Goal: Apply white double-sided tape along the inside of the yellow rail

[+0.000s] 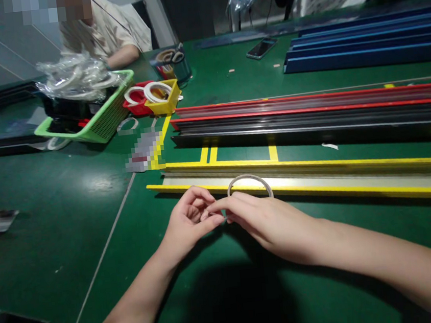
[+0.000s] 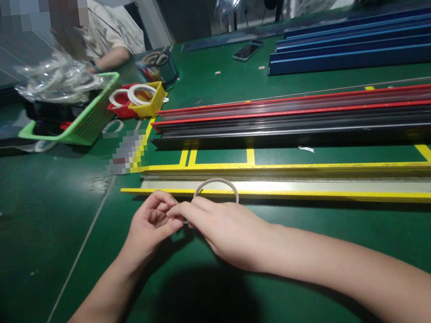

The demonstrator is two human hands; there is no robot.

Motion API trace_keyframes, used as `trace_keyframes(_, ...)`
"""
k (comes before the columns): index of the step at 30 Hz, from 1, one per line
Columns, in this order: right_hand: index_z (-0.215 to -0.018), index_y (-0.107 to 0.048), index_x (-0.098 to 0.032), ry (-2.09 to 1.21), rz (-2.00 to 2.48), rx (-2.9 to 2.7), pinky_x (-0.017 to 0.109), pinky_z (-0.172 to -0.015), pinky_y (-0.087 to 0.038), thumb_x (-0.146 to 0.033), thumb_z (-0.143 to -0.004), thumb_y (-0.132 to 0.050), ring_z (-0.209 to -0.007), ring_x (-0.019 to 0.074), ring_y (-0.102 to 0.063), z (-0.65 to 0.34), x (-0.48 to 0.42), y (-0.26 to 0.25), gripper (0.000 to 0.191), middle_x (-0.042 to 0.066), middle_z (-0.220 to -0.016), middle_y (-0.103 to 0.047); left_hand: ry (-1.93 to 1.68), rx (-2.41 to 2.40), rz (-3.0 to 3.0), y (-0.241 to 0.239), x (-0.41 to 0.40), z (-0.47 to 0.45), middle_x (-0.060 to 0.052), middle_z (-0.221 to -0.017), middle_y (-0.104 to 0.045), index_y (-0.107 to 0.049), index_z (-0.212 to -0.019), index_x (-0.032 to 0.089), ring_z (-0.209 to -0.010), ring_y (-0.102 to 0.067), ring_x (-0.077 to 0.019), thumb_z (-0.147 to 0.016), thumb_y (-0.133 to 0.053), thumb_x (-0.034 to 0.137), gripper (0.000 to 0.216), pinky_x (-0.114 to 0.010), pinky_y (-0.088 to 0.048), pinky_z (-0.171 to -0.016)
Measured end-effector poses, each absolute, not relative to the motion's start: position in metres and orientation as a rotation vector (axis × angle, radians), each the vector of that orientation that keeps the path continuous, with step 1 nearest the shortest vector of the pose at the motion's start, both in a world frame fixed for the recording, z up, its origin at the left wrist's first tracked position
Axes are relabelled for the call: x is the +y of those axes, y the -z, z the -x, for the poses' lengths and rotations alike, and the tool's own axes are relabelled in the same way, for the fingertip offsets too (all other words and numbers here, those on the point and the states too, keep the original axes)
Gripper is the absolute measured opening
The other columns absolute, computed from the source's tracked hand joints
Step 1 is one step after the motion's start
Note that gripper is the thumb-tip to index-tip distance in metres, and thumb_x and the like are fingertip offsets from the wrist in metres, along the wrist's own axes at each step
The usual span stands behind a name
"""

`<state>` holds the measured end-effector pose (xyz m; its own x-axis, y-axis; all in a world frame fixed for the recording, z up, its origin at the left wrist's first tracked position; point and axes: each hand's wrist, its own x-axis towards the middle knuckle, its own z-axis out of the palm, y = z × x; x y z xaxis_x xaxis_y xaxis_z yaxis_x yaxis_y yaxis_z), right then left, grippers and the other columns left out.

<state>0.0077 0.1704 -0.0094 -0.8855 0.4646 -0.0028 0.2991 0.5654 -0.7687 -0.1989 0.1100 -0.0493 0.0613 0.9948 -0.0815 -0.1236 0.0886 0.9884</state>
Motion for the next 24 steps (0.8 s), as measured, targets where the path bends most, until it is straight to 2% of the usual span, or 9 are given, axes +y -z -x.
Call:
trace_keyframes(4, -0.153, 0.003, -0.039, -1.168, 0.683, -2.592, 0.034, -0.076, -0.052, -0.020, -0.097, -0.036, -0.090, 0.0201, -0.065, -0.008, 0.170, 0.007, 0.071, 0.005, -0.114, -0.064, -1.159, 1.167, -1.165, 0.046, 0.109, 0.198, 0.004, -0.073, -0.065, -0.053, -0.092, 0.021, -0.063, -0.057, -0.0062, -0.071, -0.079, 0.013, 0.034, -0.016, -0.043, -0.059)
trace_keyframes(7, -0.152, 0.011, -0.040, -1.161, 0.662, -2.564, 0.038, -0.083, -0.052, -0.017, -0.096, -0.035, -0.095, 0.0198, -0.064, -0.009, 0.172, 0.005, 0.076, 0.005, -0.120, -0.062, -1.166, 1.205, -1.215, 0.045, 0.108, 0.202, 0.003, -0.073, -0.065, -0.057, -0.086, 0.020, -0.063, -0.056, -0.0066, -0.073, -0.077, 0.013, 0.025, -0.017, -0.042, -0.059)
trace_keyframes(11, -0.154, -0.002, -0.036, -1.067, 0.663, -2.487, 0.040, -0.096, -0.048, -0.015, -0.094, -0.038, -0.120, 0.0226, -0.052, -0.011, 0.174, 0.006, 0.074, 0.010, -0.143, -0.042, -1.284, 1.157, -1.306, 0.048, 0.111, 0.212, 0.002, -0.076, -0.064, -0.062, -0.080, 0.020, -0.068, -0.057, -0.0085, -0.073, -0.076, 0.009, 0.018, -0.020, -0.044, -0.062)
trace_keyframes(13, -0.155, -0.007, -0.029, -1.032, 0.719, -2.456, 0.038, -0.096, -0.048, -0.018, -0.095, -0.039, -0.122, 0.0227, -0.050, -0.013, 0.176, 0.005, 0.069, 0.013, -0.146, -0.036, -1.355, 1.118, -1.336, 0.048, 0.114, 0.217, 0.001, -0.074, -0.065, -0.064, -0.078, 0.021, -0.069, -0.059, -0.0098, -0.072, -0.076, 0.007, 0.019, -0.022, -0.046, -0.064)
trace_keyframes(15, -0.153, -0.016, -0.023, -1.004, 0.788, -2.447, 0.037, -0.094, -0.048, -0.024, -0.096, -0.040, -0.118, 0.0218, -0.053, -0.016, 0.181, 0.002, 0.062, 0.014, -0.144, -0.037, -1.429, 1.101, -1.346, 0.048, 0.116, 0.221, 0.001, -0.071, -0.065, -0.065, -0.075, 0.021, -0.069, -0.060, -0.0109, -0.069, -0.077, 0.007, 0.019, -0.023, -0.047, -0.065)
trace_keyframes(17, -0.143, -0.036, -0.019, -0.972, 0.833, -2.465, 0.036, -0.092, -0.047, -0.028, -0.097, -0.040, -0.110, 0.0208, -0.057, -0.019, 0.187, -0.001, 0.047, 0.014, -0.137, -0.046, -1.489, 1.120, -1.318, 0.047, 0.119, 0.223, 0.001, -0.068, -0.066, -0.066, -0.071, 0.021, -0.067, -0.060, -0.0121, -0.067, -0.080, 0.011, 0.017, -0.025, -0.048, -0.064)
trace_keyframes(19, -0.122, -0.054, -0.018, -0.940, 0.848, -2.503, 0.036, -0.090, -0.044, -0.031, -0.099, -0.038, -0.103, 0.0196, -0.059, -0.022, 0.194, -0.003, 0.032, 0.010, -0.121, -0.059, -1.545, 1.157, -1.276, 0.046, 0.120, 0.226, 0.001, -0.066, -0.066, -0.066, -0.067, 0.022, -0.065, -0.060, -0.0127, -0.066, -0.082, 0.015, 0.017, -0.025, -0.048, -0.063)
trace_keyframes(21, -0.103, -0.061, -0.018, -0.898, 0.866, -2.548, 0.035, -0.086, -0.040, -0.032, -0.100, -0.036, -0.092, 0.0181, -0.061, -0.023, 0.201, -0.005, 0.028, 0.006, -0.100, -0.066, -1.591, 1.194, -1.246, 0.045, 0.122, 0.228, 0.001, -0.064, -0.066, -0.067, -0.064, 0.023, -0.064, -0.059, -0.0124, -0.064, -0.084, 0.017, 0.017, -0.026, -0.048, -0.063)
trace_keyframes(24, -0.084, -0.061, -0.018, -0.808, 0.917, -2.607, 0.036, -0.080, -0.033, -0.037, -0.100, -0.035, -0.077, 0.0159, -0.058, -0.022, 0.205, -0.003, 0.036, 0.002, -0.077, -0.064, -1.651, 1.253, -1.221, 0.043, 0.124, 0.233, 0.002, -0.062, -0.065, -0.067, -0.062, 0.023, -0.062, -0.058, -0.0119, -0.060, -0.086, 0.020, 0.019, -0.026, -0.049, -0.062)
